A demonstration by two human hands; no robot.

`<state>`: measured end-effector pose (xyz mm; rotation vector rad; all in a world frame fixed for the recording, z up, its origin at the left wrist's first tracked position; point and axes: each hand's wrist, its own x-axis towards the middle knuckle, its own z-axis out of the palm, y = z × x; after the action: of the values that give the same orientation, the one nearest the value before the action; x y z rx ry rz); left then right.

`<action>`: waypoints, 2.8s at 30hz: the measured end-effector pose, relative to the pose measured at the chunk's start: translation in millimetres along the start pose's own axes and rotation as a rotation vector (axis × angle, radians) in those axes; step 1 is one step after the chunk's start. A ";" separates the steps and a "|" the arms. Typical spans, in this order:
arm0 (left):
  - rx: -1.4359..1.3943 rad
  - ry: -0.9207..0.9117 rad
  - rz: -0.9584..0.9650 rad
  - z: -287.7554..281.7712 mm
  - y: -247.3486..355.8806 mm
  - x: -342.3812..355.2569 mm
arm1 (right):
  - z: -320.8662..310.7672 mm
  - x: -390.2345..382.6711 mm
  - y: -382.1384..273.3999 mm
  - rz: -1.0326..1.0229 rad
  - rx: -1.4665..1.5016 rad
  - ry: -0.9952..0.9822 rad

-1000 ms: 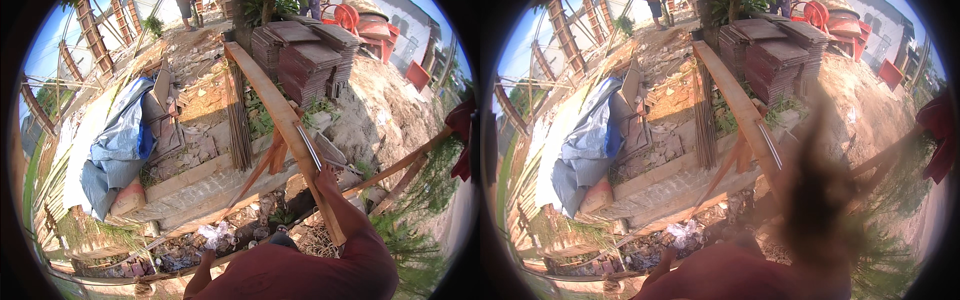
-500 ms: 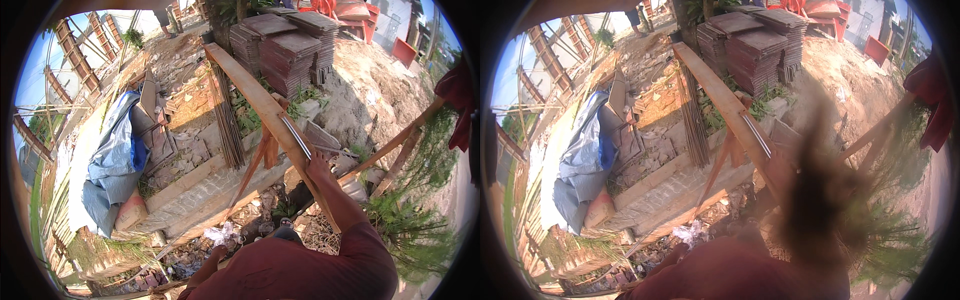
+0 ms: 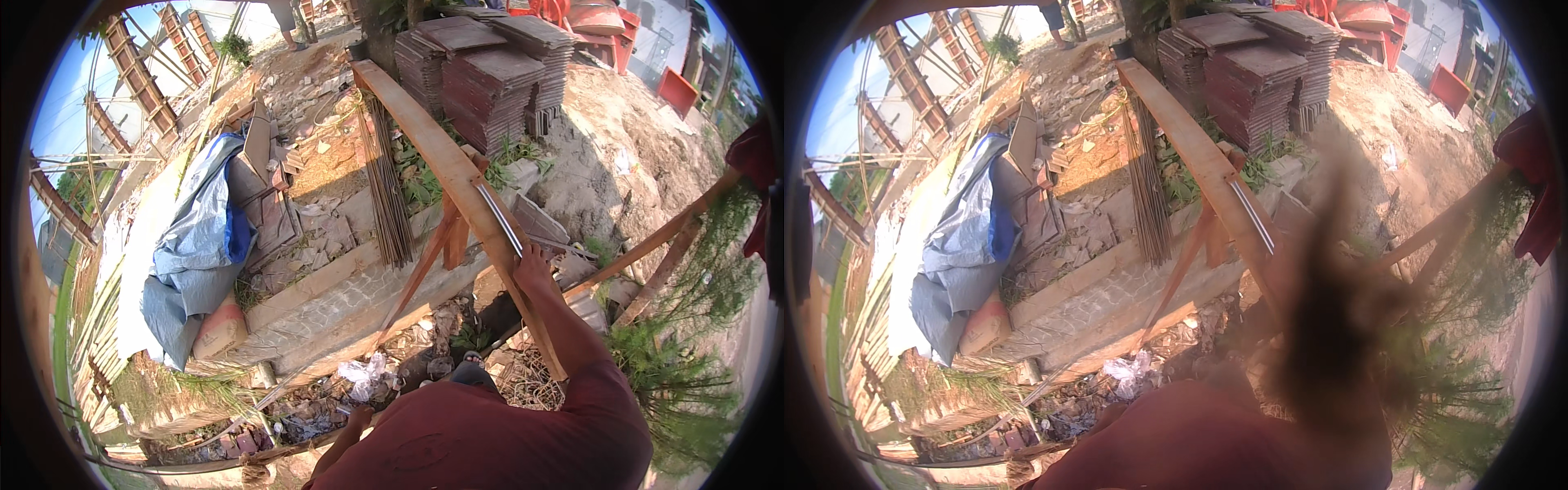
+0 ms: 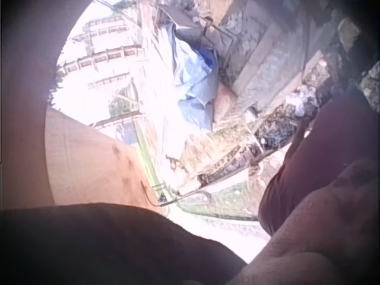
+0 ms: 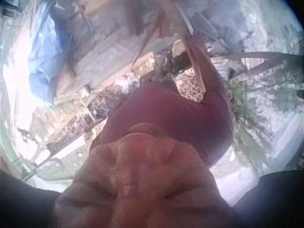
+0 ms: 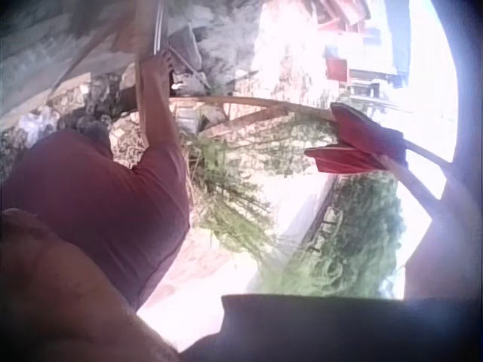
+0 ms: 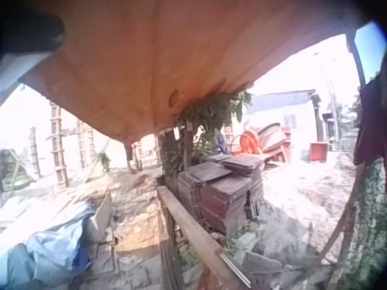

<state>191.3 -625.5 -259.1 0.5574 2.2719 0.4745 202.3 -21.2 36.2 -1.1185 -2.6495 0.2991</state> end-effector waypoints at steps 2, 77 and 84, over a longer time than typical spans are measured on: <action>0.258 -0.006 0.114 26.2 -34.8 12.3 | 13.9 3.4 6.9 -0.095 -0.064 0.113; -0.497 -0.060 0.078 -33.3 231.2 254.5 | 90.9 198.8 -140.5 -0.169 -0.381 -0.084; -1.418 -0.211 0.025 -141.2 289.3 138.0 | 80.2 191.9 -145.8 -0.202 -0.317 -0.063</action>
<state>72.1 -335.0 -103.9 -0.1153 1.2299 1.6850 -49.6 10.5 29.8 -0.9227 -2.9080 -0.1311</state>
